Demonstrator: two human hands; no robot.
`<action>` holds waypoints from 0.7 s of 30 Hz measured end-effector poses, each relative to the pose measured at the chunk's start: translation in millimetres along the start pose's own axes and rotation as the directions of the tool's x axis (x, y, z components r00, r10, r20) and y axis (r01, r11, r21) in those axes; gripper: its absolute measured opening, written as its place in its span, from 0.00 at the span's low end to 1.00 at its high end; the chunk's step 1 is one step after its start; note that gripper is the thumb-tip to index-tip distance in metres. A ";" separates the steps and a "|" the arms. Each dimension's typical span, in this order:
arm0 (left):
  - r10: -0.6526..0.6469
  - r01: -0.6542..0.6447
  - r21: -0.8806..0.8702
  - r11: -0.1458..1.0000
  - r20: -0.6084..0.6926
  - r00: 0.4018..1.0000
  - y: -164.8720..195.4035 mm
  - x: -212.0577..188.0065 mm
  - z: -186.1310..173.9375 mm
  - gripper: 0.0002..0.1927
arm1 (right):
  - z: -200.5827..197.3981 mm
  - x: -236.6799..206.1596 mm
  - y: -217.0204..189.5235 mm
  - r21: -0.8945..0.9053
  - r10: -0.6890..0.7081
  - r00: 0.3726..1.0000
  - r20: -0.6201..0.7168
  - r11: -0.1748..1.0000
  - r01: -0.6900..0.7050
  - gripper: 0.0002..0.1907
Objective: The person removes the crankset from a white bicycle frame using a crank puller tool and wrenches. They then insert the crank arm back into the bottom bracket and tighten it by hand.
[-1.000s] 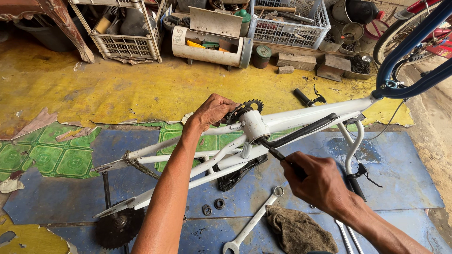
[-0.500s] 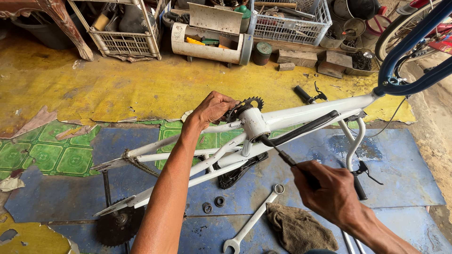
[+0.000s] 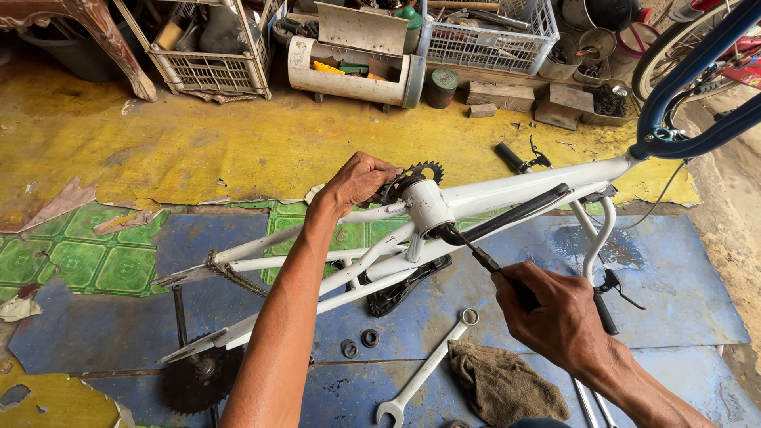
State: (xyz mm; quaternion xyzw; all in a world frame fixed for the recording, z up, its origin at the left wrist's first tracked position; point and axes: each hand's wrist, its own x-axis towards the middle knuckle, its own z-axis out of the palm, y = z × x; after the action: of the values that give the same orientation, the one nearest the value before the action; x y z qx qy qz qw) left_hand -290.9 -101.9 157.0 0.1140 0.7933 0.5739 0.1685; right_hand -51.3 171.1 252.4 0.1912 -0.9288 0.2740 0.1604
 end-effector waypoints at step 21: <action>0.027 -0.027 -0.005 1.000 0.017 0.999 2.5 -1.9 -0.7 0.15 | 32.1 -38.5 23.8 0.036 -0.023 0.999 -0.038 0.999 0.025 0.03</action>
State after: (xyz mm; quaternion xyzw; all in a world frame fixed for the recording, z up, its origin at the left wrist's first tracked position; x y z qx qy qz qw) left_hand -289.5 -102.4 159.8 0.1292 0.7889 0.5769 0.1677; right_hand -34.3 181.6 200.6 0.2001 -0.9180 0.2926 0.1777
